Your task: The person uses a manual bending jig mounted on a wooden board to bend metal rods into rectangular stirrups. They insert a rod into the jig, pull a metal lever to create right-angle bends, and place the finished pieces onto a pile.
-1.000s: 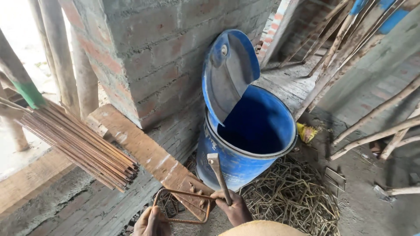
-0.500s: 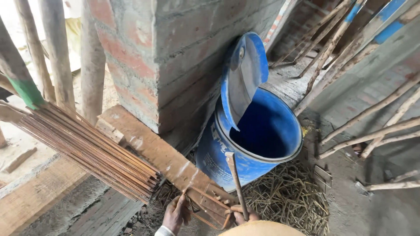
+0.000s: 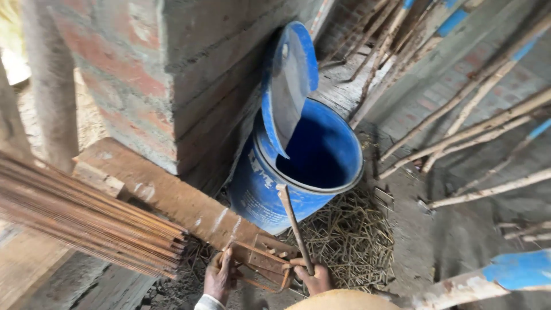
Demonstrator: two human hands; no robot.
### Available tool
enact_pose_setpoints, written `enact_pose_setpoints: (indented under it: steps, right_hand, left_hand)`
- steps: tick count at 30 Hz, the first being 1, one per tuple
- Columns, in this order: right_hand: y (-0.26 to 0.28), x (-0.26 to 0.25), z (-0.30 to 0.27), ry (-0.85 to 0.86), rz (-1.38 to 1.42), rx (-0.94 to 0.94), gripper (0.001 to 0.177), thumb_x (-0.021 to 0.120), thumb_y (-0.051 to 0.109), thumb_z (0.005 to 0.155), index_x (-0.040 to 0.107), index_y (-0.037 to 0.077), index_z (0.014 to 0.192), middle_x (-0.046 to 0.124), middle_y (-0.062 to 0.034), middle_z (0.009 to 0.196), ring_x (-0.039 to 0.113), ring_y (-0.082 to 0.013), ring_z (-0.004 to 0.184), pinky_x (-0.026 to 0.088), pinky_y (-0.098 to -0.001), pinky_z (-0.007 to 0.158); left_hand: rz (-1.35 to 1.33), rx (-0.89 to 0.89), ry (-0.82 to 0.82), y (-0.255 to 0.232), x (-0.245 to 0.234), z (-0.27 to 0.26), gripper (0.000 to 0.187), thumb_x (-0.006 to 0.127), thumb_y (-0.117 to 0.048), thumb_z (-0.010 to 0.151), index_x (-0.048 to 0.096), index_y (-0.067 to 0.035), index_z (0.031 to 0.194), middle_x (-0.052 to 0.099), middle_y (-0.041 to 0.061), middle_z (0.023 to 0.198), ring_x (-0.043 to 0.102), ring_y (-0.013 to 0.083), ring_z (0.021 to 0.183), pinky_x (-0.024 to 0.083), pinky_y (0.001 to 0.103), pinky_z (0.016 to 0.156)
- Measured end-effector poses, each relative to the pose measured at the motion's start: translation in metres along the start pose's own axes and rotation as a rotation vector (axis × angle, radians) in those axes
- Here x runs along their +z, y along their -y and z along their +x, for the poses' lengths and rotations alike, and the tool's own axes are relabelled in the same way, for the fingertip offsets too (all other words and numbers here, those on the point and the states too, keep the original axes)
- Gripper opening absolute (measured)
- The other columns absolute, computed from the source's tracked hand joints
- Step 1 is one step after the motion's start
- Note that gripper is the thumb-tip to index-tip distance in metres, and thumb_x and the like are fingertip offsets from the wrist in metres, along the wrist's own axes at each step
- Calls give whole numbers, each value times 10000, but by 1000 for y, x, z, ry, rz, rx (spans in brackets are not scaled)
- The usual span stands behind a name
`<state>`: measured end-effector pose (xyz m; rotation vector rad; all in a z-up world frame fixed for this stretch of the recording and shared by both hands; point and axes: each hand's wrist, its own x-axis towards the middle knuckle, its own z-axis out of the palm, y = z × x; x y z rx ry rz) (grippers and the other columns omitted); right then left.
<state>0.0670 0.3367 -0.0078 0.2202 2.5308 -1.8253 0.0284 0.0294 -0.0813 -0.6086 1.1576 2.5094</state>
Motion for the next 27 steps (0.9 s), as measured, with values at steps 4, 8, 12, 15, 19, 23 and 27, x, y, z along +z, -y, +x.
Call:
enact_pose_setpoints:
  steps: [4,8,12,15,19,23,27]
  right_hand:
    - [65,-49,-5,-26,-93,97,274,719,208,859,779,29,1057,776,-40,837,718,-131,768,572,-322,715]
    - [86,-146,0,-49,-666,269,360,713,473,844,781,125,906,648,-31,608,583,-142,518,469,-313,500]
    - [111,-219,38,-15,-1172,57,452,746,625,712,740,240,949,663,48,604,603,-140,455,478,-324,475]
    - [147,-225,85,184,-1164,-440,460,807,625,653,712,176,677,649,17,554,611,-160,485,475,-360,499]
    - [188,-198,157,429,-1162,-704,480,861,579,608,692,134,672,640,-47,626,614,-246,556,467,-420,547]
    - [217,-162,205,621,-1122,-926,503,876,570,569,680,120,679,631,-67,653,632,-305,628,463,-476,603]
    - [237,-144,221,748,-1156,-1036,468,860,549,605,654,133,665,619,-56,659,643,-311,667,479,-479,640]
  left_hand:
    - [101,149,-81,-14,16,-8,393,605,-390,947,709,-35,1079,709,62,732,559,135,472,439,286,405]
    - [309,191,-239,-37,35,-30,392,628,-372,960,696,13,988,629,56,694,573,149,458,455,303,394]
    - [379,265,-302,-34,35,-31,410,639,-373,959,687,34,937,597,61,653,561,152,460,496,310,410]
    - [537,278,-343,-47,41,-41,425,612,-391,963,729,15,912,633,53,612,573,146,463,483,304,421]
    - [560,239,-412,-47,43,-41,404,599,-383,978,727,-1,954,588,70,587,529,169,442,416,328,414]
    - [425,388,-343,-24,26,-26,402,632,-361,998,731,28,975,589,22,655,487,99,541,399,288,462]
    - [305,257,-412,-56,63,-53,375,619,-338,949,723,-6,1090,619,19,678,507,141,517,422,306,441]
